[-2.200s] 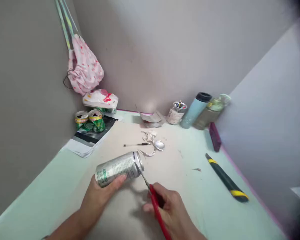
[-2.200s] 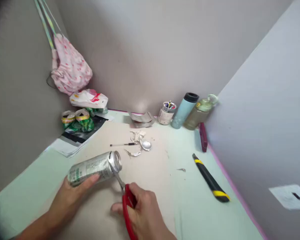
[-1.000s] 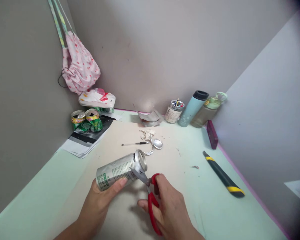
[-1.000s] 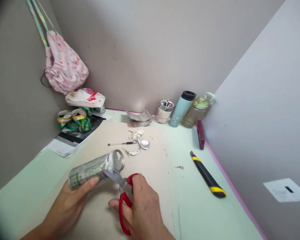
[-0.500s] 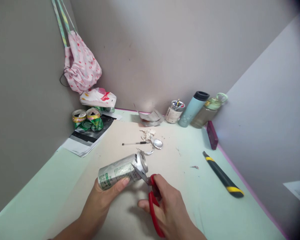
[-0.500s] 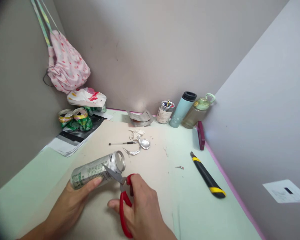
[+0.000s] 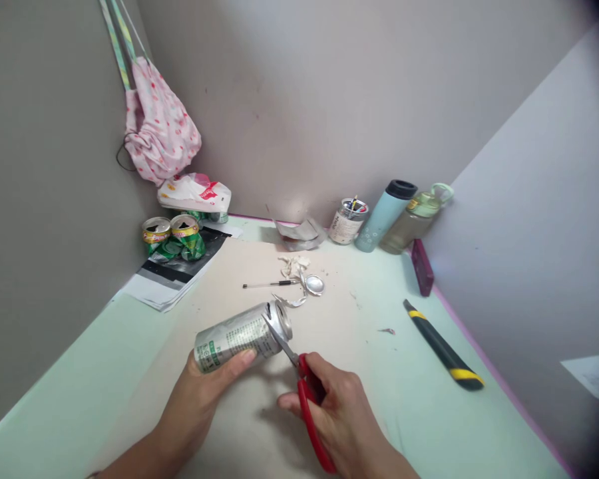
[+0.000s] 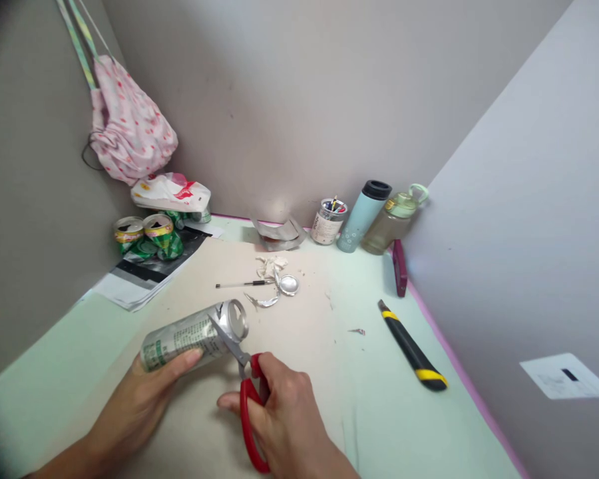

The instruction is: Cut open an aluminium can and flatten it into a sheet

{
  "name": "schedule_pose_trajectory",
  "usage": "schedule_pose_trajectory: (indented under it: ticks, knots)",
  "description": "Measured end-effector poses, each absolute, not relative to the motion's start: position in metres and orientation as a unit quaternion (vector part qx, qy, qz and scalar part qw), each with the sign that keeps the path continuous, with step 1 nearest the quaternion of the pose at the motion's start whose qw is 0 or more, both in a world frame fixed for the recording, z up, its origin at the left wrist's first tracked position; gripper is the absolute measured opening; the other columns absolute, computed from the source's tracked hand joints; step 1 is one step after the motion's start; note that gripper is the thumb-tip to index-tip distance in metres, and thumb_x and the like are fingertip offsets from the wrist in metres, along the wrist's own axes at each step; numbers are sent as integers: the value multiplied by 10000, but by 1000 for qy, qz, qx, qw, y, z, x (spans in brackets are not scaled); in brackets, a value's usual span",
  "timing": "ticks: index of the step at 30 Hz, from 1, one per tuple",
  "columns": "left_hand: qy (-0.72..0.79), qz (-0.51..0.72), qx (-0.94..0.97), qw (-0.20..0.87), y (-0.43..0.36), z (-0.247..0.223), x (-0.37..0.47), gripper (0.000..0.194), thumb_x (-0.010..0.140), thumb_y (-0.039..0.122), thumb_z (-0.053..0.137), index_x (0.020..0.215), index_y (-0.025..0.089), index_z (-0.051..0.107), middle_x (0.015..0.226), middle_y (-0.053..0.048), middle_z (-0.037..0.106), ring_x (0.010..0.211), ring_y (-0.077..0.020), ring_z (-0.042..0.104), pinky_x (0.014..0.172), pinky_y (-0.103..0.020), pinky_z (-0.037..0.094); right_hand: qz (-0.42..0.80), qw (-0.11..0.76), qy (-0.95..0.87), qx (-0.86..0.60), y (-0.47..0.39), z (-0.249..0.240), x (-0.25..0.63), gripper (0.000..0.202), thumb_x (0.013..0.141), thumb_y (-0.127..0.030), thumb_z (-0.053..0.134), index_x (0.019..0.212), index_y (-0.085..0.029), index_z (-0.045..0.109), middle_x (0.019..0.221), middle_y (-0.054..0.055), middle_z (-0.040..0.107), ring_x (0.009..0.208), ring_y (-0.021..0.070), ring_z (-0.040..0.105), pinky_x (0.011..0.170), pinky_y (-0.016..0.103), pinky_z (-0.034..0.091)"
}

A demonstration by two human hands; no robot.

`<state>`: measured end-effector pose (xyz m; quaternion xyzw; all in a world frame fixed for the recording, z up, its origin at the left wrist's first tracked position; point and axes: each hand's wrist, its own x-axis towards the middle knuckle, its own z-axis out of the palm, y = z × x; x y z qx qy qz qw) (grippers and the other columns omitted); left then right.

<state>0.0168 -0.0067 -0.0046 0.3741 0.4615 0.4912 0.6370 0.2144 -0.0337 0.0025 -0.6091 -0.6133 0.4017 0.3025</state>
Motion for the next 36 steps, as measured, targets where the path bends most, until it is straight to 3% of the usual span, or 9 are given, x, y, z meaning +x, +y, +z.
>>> schedule_pose_trajectory:
  ticks: [8, 12, 16, 19, 22, 26, 28, 32, 36]
  knots:
    - [419, 493, 350, 677, -4, 3, 18, 566, 812, 342, 802, 1340, 221, 636, 1241, -68, 724, 1211, -294, 629, 1053, -360, 482, 482, 309, -567, -592, -27, -7, 219, 528, 732, -529, 765, 627, -220, 351, 570, -86, 313, 576, 95, 251, 500, 220, 234]
    - [364, 464, 307, 747, 4, 2, 10, 479, 827, 324, 781, 1282, 211, 682, 1225, -92, 729, 1175, -310, 650, 1033, -392, 498, 551, 350, -503, -566, -21, -3, 222, 480, 766, -626, 685, 693, -208, 462, 579, -70, 431, 485, 85, 372, 460, 216, 286]
    - [337, 440, 278, 784, 8, -4, 4, 535, 743, 414, 843, 1201, 163, 727, 1149, -128, 750, 1124, -343, 670, 972, -407, 533, 608, 398, -463, -507, -17, -1, 224, 507, 802, -672, 651, 815, -175, 554, 698, 6, 611, 494, 102, 509, 494, 232, 401]
    - [326, 400, 299, 803, 5, -4, 6, 601, 691, 462, 876, 1187, 157, 729, 1106, -131, 759, 1090, -333, 683, 936, -385, 541, 631, 409, -452, -480, -18, -2, 223, 497, 809, -649, 671, 860, -166, 569, 678, -1, 599, 545, 122, 546, 542, 240, 434]
    - [294, 352, 336, 823, 1, -2, 11, 619, 697, 475, 872, 1200, 149, 718, 1087, -131, 759, 1077, -309, 686, 928, -358, 528, 629, 413, -450, -482, -19, -5, 221, 438, 779, -568, 732, 817, -166, 564, 667, -23, 552, 582, 119, 520, 546, 224, 398]
    - [279, 333, 347, 831, 1, -2, 11, 546, 737, 499, 837, 1136, 139, 743, 1060, -122, 763, 1045, -268, 695, 857, -278, 523, 612, 417, -430, -517, -17, -7, 219, 285, 715, -327, 784, 712, -173, 543, 626, -51, 521, 559, 96, 442, 515, 206, 329]
    - [282, 330, 354, 828, 2, 0, 7, 475, 804, 489, 783, 1121, 138, 746, 1081, -124, 756, 1035, -250, 696, 842, -260, 520, 607, 427, -422, -521, -15, -6, 220, 236, 721, -282, 763, 693, -167, 559, 601, -53, 524, 541, 93, 430, 510, 208, 324]
    - [299, 360, 416, 780, 8, 8, -2, 373, 898, 440, 687, 1143, 161, 728, 1162, -124, 727, 1069, -254, 680, 968, -336, 498, 615, 451, -383, -521, -13, -2, 224, 222, 729, -335, 757, 736, -152, 632, 577, -27, 555, 540, 114, 477, 518, 221, 372]
    - [419, 439, 478, 635, 15, 14, -9, 346, 904, 473, 660, 1111, 202, 716, 837, -57, 729, 997, -259, 699, 951, -352, 498, 673, 462, -338, -469, -13, -12, 230, 347, 704, -456, 782, 778, -146, 644, 545, -19, 542, 485, 102, 442, 495, 228, 356]
